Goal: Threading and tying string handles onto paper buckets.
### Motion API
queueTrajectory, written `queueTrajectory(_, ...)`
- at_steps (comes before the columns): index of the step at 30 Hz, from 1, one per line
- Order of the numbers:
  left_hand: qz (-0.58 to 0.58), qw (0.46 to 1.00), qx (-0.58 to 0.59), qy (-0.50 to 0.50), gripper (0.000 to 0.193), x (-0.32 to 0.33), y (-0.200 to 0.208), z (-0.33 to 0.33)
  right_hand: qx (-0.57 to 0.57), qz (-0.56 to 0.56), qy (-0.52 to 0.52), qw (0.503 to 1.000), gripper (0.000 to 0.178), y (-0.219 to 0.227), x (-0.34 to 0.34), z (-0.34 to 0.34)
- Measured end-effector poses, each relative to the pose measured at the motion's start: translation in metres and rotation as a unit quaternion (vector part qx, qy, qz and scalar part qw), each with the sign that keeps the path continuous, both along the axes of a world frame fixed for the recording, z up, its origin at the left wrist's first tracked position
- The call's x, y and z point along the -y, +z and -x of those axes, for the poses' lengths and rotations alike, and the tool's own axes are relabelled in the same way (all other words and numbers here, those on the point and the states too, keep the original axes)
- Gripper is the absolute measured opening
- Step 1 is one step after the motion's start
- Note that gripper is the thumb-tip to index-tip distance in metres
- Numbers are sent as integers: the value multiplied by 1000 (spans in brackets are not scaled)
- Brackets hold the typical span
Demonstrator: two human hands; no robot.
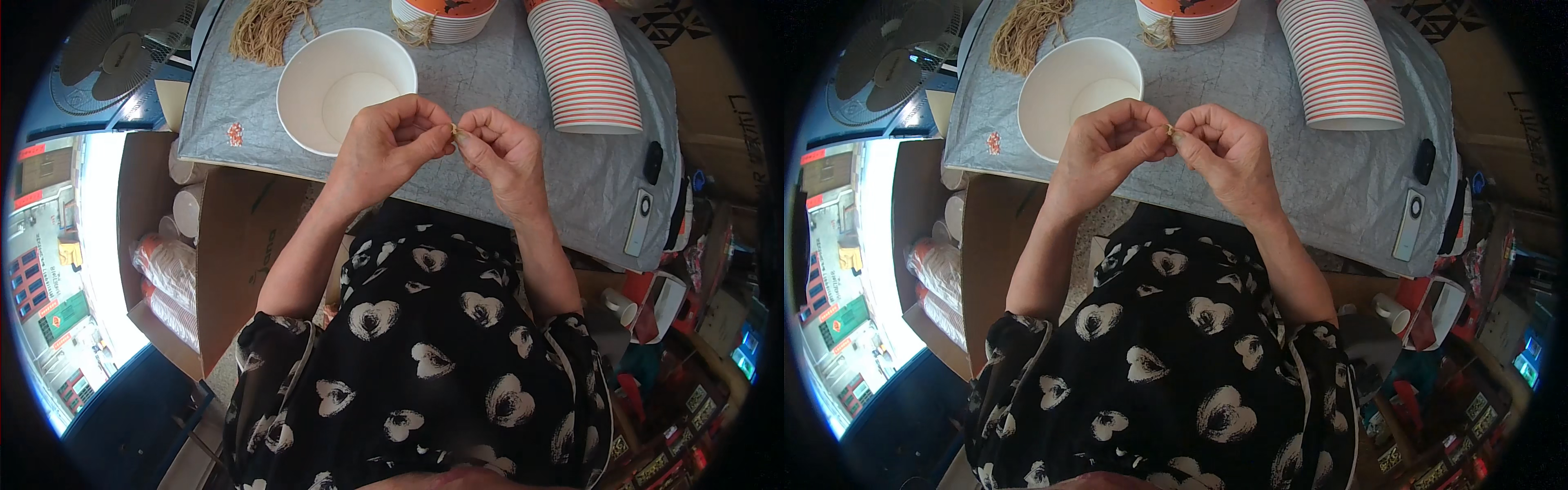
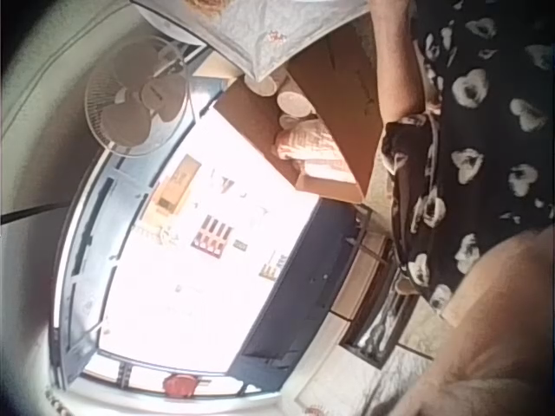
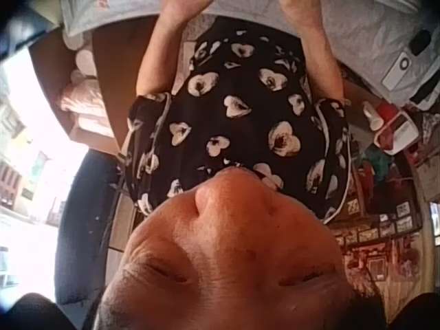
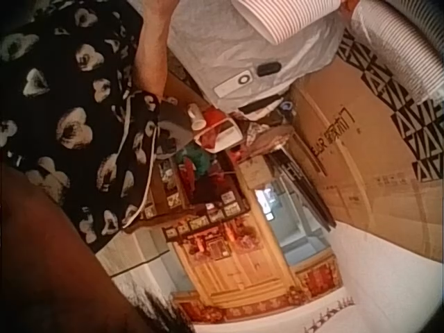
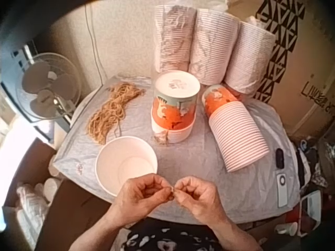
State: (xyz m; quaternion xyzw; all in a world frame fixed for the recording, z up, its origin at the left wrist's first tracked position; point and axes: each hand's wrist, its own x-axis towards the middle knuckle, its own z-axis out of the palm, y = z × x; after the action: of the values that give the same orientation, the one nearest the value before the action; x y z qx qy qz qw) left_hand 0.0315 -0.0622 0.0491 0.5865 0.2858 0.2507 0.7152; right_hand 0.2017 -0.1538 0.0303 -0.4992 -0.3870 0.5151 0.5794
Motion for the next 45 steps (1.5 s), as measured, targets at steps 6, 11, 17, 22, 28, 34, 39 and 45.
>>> queueTrajectory(6,-12,1000,1,27,12,2,3,-1,89,-38,-16,995,6,0,2,2)
queueTrajectory(11,17,1000,-2,23,11,3,5,0,89,-57,7,994,10,7,3,0)
queueTrajectory(17,35,999,18,9,10,2,3,3,19,-3,22,1000,14,1,-1,-8)
queueTrajectory(22,25,1000,3,11,10,3,6,3,49,-9,48,998,15,3,-1,-9)
queueTrajectory(28,27,1000,-12,10,9,4,9,3,62,-30,54,996,14,3,-2,-10)
queueTrajectory(34,26,1000,-9,-7,8,2,7,5,94,-30,58,994,10,2,-2,-10)
queueTrajectory(39,25,999,8,-20,8,1,4,6,89,-23,39,995,6,0,-2,-5)
queueTrajectory(45,30,999,21,-20,8,1,1,5,-36,15,11,999,5,-7,0,2)
